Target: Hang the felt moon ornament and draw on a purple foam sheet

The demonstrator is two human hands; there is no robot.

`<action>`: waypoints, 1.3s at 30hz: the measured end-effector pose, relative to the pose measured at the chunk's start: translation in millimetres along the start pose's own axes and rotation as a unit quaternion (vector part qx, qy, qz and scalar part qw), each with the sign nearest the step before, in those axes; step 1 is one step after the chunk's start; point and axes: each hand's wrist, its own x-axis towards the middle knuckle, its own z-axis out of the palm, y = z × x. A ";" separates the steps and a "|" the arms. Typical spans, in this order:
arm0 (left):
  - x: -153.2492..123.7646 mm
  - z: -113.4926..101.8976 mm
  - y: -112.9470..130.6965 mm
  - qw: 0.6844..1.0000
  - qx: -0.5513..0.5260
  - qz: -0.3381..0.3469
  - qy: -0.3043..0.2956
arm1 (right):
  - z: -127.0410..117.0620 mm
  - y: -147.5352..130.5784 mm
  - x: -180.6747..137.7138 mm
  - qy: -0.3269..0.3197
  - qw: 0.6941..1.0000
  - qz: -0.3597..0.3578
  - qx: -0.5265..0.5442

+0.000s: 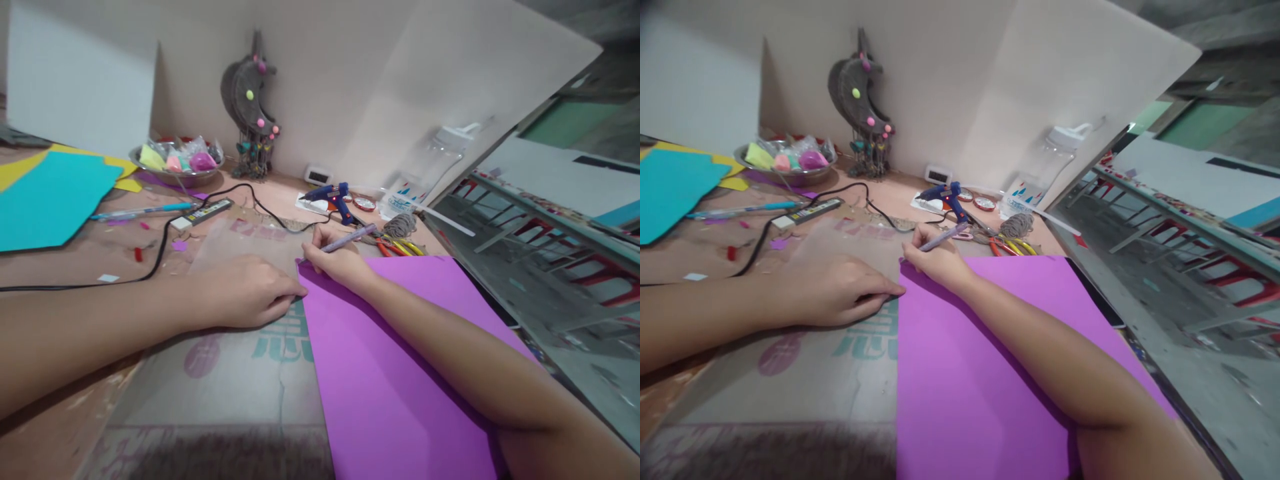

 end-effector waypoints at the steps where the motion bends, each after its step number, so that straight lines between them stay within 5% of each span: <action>1: -0.1 0.0 0.1 1.000 0.001 0.000 0.001 | 0.3 0.1 -0.4 -0.004 1.000 0.000 0.007; 7: -0.6 0.3 -0.4 1.000 -0.010 -0.003 -0.004 | 3.1 4.7 1.4 -0.011 1.000 -0.009 0.002; 27: -0.9 -2.4 2.2 0.999 -0.002 -0.027 -0.035 | -7.0 10.4 5.8 0.110 0.988 0.007 -0.105; 39: -1.1 -1.4 1.1 0.999 -0.003 -0.028 -0.032 | -18.4 14.7 -1.4 0.127 0.991 0.036 -0.039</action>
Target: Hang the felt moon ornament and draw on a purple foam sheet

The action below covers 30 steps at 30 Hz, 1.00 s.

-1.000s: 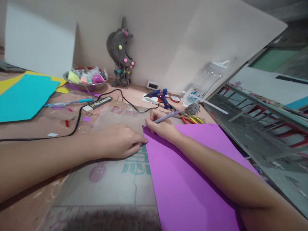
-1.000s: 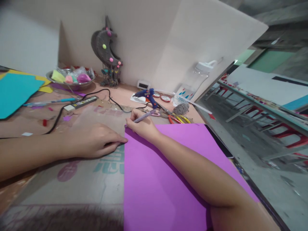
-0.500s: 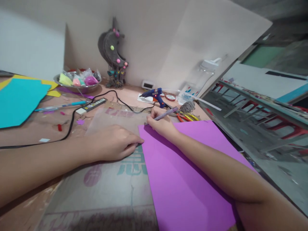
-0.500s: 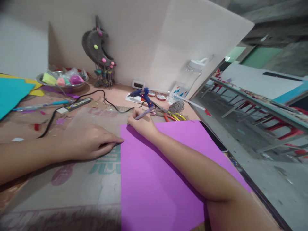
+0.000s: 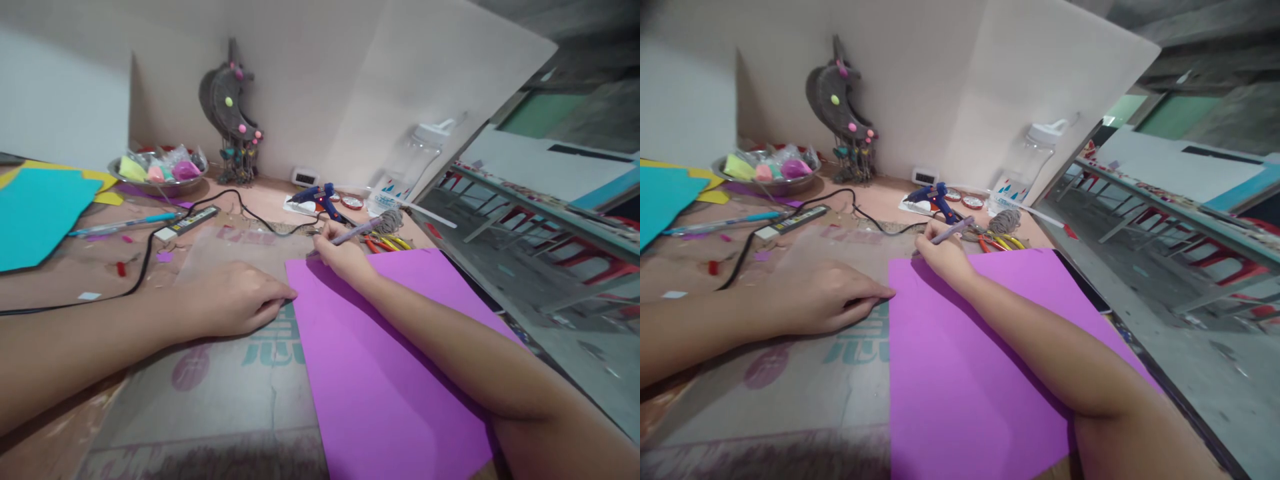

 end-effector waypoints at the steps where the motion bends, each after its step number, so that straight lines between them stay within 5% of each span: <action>1: 0.0 -0.3 0.1 1.000 0.002 0.001 0.000 | -3.1 0.4 -1.4 -0.015 1.000 0.001 0.020; 6: 1.1 -2.2 1.1 1.000 0.001 0.000 0.000 | -14.5 3.4 -7.3 -0.089 0.995 -0.015 0.041; 15: 0.4 -0.8 1.5 1.000 0.006 0.004 0.009 | 2.4 7.4 5.5 -0.054 0.994 -0.087 -0.026; 30: 0.6 -2.1 1.2 1.000 0.003 0.006 0.009 | 0.5 5.7 -0.7 -0.098 0.993 -0.057 -0.004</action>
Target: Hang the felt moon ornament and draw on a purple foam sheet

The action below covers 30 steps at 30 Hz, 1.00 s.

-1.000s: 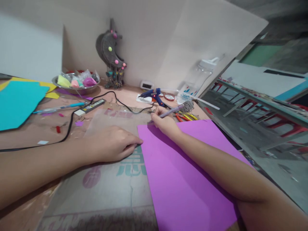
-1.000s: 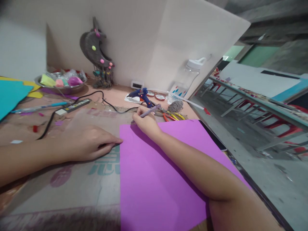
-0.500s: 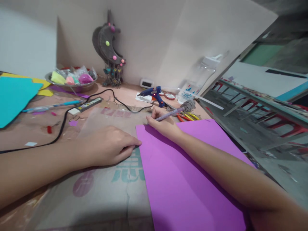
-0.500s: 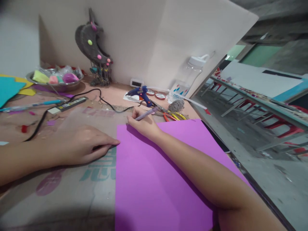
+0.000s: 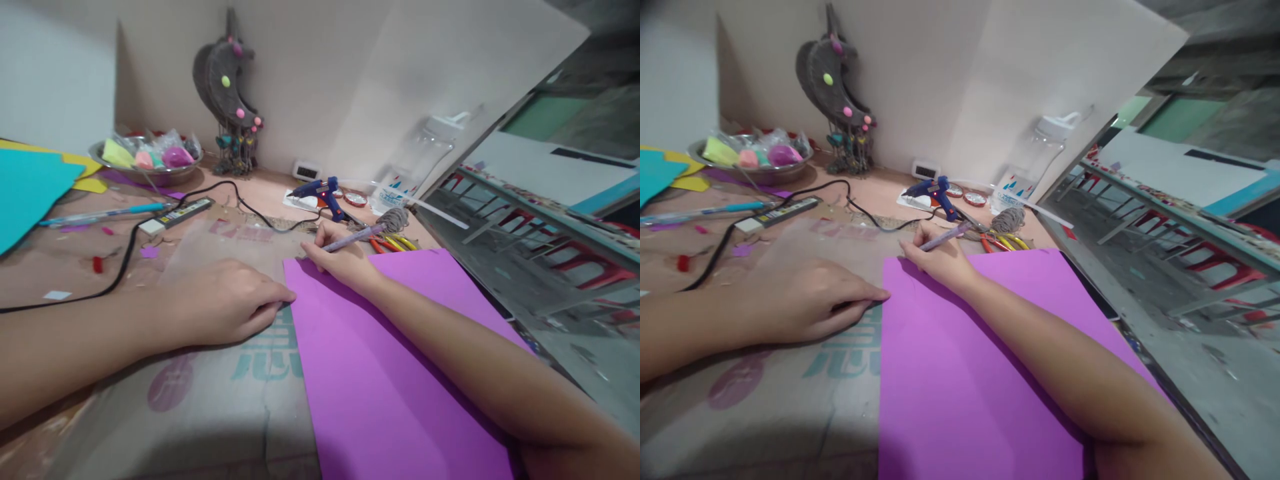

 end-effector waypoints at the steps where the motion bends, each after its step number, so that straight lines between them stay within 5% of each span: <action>1: -0.2 0.5 -0.3 1.000 0.001 0.003 0.003 | 0.1 0.4 0.4 0.002 1.000 0.000 -0.004; 30: -0.6 -0.8 0.7 1.000 -0.005 -0.009 -0.008 | -9.2 2.0 -0.5 0.092 0.994 0.018 -0.061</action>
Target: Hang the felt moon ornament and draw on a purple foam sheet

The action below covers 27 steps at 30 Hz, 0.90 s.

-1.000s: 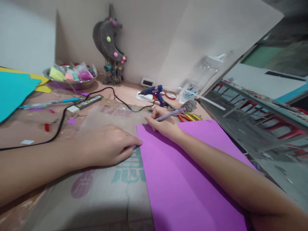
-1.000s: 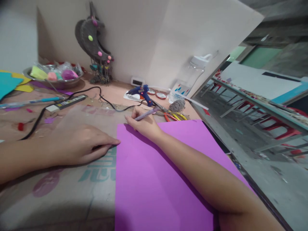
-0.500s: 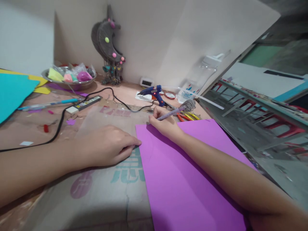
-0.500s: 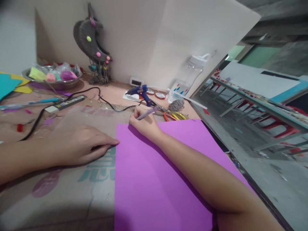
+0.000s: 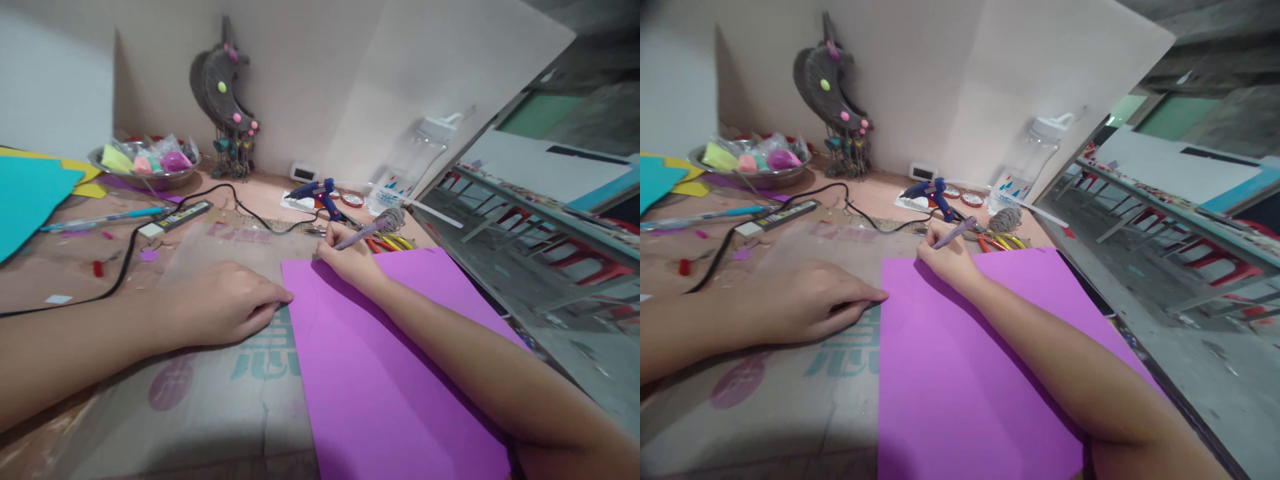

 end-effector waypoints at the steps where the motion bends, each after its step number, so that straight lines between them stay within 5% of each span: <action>1: -0.1 0.1 0.0 1.000 0.002 0.003 0.002 | -0.5 1.4 -0.3 0.000 1.000 0.000 0.003; 14: 2.1 -1.5 1.0 1.000 0.006 0.010 0.007 | -7.1 10.5 -0.1 -0.011 1.000 -0.005 -0.002; 21: 0.9 0.1 0.6 1.000 0.006 0.013 0.021 | -15.3 17.9 -3.9 -0.002 0.996 0.049 0.073; 27: -0.5 2.4 -1.0 1.000 -0.002 -0.002 0.007 | -18.7 22.0 -11.1 -0.006 0.999 0.016 0.048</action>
